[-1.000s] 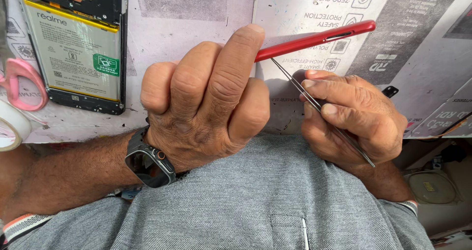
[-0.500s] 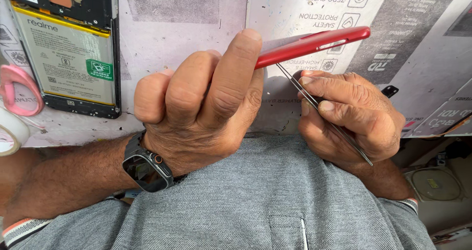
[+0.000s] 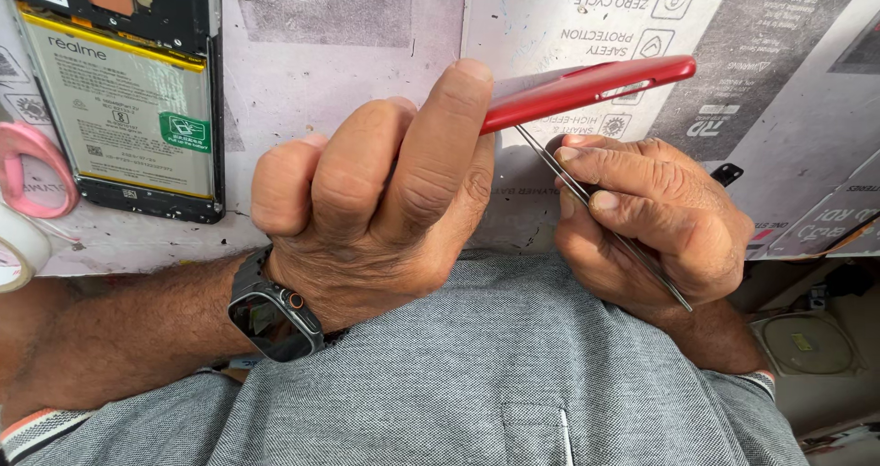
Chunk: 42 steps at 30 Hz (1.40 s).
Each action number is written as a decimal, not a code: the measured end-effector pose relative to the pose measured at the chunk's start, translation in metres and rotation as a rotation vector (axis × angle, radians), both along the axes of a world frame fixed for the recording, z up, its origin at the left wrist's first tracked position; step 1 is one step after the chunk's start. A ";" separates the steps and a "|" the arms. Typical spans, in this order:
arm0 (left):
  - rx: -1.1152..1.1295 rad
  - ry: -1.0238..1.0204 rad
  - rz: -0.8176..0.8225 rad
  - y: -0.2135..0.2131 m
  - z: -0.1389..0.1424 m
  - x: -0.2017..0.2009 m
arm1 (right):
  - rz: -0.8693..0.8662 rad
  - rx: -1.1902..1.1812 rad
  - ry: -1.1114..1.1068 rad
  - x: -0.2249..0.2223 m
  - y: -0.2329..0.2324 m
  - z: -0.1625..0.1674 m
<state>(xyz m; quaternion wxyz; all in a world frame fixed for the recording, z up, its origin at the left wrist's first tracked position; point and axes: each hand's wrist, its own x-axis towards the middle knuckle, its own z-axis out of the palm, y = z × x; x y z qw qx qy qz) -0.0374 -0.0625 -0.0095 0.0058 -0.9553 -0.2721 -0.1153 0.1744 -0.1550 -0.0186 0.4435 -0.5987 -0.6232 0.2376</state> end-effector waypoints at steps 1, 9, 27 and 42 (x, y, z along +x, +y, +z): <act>-0.001 0.002 -0.002 0.000 0.000 0.000 | -0.003 0.004 -0.013 0.000 0.000 0.000; 0.035 0.051 -0.005 -0.003 0.003 0.000 | 0.040 -0.041 0.025 0.004 -0.005 0.001; 0.081 0.052 -0.004 -0.007 0.000 0.000 | 0.002 -0.023 0.021 -0.001 -0.007 0.000; 0.020 -0.023 0.049 -0.006 -0.001 0.004 | -0.043 0.022 0.029 -0.003 -0.004 -0.001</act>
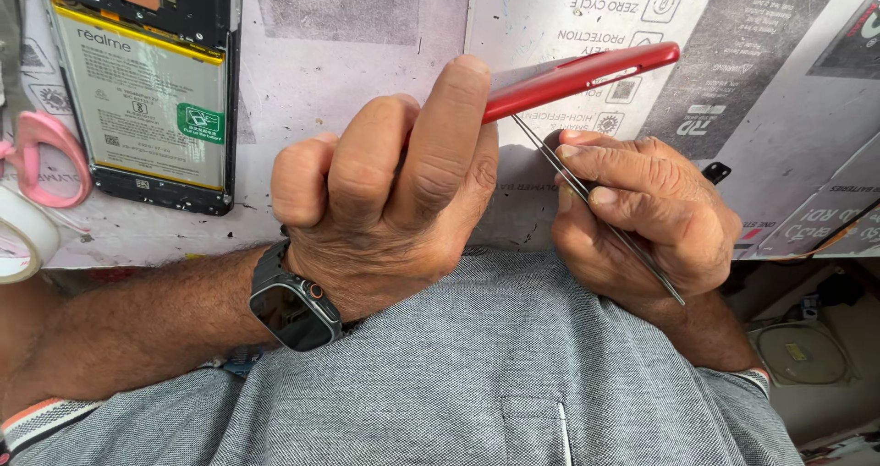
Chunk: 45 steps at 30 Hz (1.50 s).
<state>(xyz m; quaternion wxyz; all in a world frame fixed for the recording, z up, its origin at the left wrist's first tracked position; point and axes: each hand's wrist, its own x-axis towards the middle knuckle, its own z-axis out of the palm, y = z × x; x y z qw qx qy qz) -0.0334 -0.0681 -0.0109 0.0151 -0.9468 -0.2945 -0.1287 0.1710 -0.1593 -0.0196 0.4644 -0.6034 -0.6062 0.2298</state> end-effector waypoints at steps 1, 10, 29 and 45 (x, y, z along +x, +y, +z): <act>0.002 0.000 0.004 0.000 0.000 0.000 | -0.010 -0.010 0.012 -0.001 0.001 0.001; 0.014 0.014 -0.001 0.000 -0.001 0.000 | 0.056 -0.055 -0.041 0.003 0.009 0.006; 0.048 0.035 -0.026 0.001 -0.001 -0.002 | 0.047 -0.021 -0.006 0.002 0.007 0.003; 0.031 0.029 -0.034 0.000 -0.001 -0.004 | 0.054 0.029 -0.027 0.002 0.008 -0.002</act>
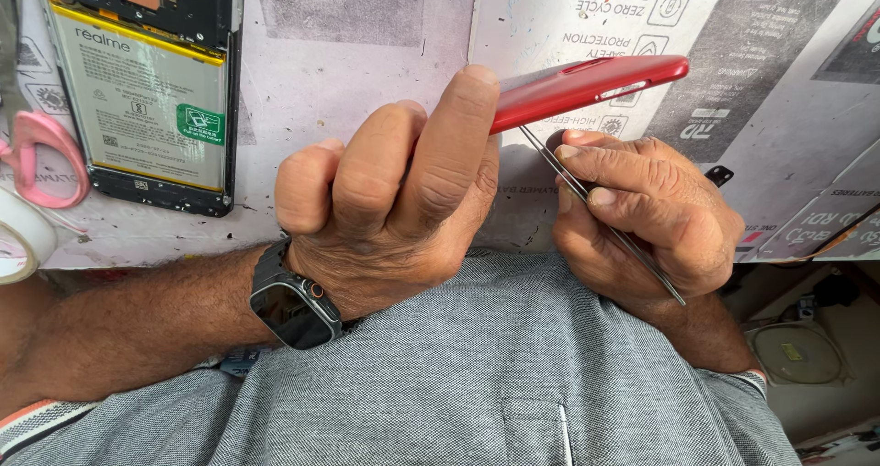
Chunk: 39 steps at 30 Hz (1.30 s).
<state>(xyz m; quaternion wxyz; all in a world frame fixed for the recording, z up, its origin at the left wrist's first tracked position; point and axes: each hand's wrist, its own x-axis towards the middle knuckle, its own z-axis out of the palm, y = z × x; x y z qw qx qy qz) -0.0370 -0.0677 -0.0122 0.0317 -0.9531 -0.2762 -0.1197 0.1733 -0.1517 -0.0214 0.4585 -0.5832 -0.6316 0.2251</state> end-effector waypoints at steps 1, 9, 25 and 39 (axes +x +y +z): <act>-0.001 0.000 0.001 0.000 0.000 0.000 | 0.003 -0.005 0.004 0.000 0.000 0.000; 0.013 0.002 -0.002 0.001 0.000 0.000 | 0.003 -0.008 -0.006 0.000 0.001 0.001; 0.012 0.008 0.021 0.000 0.000 0.002 | -0.004 -0.092 0.049 0.001 -0.006 0.004; 0.001 0.006 0.026 -0.001 0.001 0.002 | -0.001 -0.082 0.014 0.000 0.000 0.007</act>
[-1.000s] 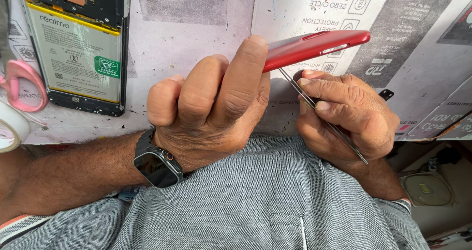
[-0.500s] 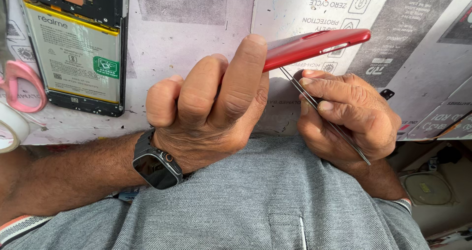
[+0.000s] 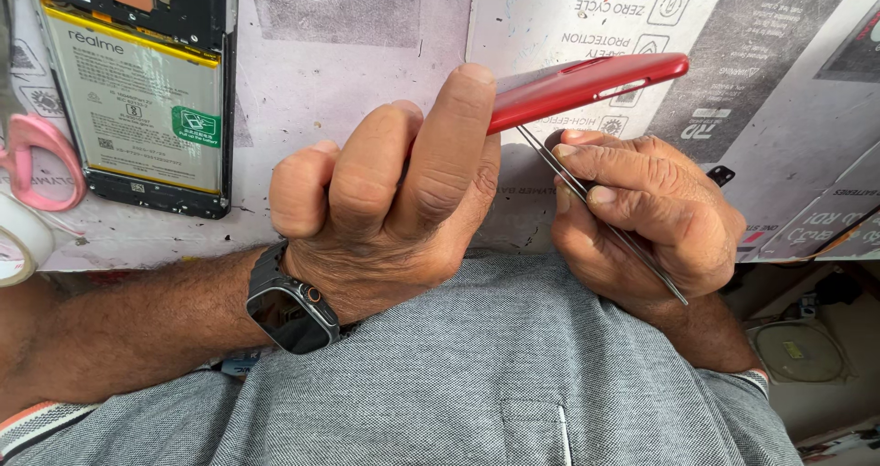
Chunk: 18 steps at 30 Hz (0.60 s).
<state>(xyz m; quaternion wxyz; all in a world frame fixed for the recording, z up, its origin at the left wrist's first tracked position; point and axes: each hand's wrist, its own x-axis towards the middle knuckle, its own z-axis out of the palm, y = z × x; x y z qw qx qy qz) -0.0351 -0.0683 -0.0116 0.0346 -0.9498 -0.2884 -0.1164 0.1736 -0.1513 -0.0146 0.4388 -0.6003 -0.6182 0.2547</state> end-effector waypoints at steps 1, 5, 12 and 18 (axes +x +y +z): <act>0.000 0.000 0.000 0.000 0.000 0.000 | 0.001 -0.002 -0.001 0.000 0.000 0.000; 0.004 -0.001 0.004 -0.001 -0.002 0.000 | 0.014 0.018 -0.025 0.000 0.003 0.000; 0.005 0.007 -0.002 0.000 -0.001 0.000 | 0.021 0.031 -0.025 0.000 0.003 -0.001; 0.016 0.016 -0.012 0.000 -0.001 0.000 | 0.005 0.072 -0.041 -0.002 0.003 -0.004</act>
